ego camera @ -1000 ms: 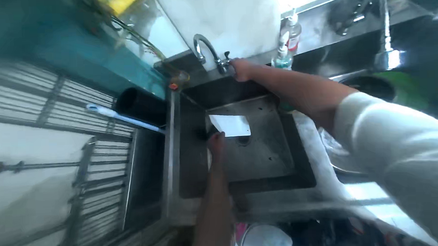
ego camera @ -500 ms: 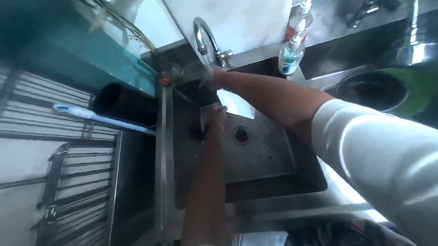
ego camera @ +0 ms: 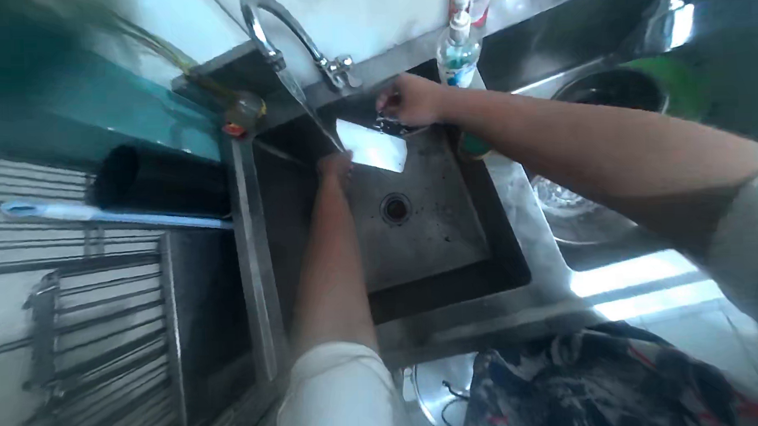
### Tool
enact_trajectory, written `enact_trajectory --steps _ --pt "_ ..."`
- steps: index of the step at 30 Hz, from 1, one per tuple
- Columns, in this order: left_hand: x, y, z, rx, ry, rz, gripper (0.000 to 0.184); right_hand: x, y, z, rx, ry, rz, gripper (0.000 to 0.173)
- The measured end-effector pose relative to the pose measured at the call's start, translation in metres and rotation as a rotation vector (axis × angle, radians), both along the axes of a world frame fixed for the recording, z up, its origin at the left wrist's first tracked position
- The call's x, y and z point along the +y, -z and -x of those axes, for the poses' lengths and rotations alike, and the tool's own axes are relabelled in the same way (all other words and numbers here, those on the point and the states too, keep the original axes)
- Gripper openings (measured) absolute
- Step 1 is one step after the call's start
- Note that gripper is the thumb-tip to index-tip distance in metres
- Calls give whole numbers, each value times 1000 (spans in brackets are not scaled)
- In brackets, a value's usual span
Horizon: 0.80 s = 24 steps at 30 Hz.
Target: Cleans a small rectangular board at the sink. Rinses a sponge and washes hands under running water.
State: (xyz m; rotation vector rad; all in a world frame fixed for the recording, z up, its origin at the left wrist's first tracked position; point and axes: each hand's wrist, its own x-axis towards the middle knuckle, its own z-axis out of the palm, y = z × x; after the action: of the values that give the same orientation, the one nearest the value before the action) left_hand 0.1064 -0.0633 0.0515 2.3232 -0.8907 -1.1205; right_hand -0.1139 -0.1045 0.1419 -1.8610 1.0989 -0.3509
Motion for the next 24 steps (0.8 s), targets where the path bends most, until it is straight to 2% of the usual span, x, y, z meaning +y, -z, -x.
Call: enact_trajectory --steps 5,10,17,24 --pt "19 12 -9 45 -11 48 29 54 20 48 -185 152 -70 21" --pt "40 20 -9 108 -100 75 30 113 53 56 -334 229 -209 19" --pt "52 20 4 240 -260 129 19 181 107 35 -284 195 -538 24" --pt "65 16 1 251 -367 177 18 197 118 27 -214 144 -625 27"
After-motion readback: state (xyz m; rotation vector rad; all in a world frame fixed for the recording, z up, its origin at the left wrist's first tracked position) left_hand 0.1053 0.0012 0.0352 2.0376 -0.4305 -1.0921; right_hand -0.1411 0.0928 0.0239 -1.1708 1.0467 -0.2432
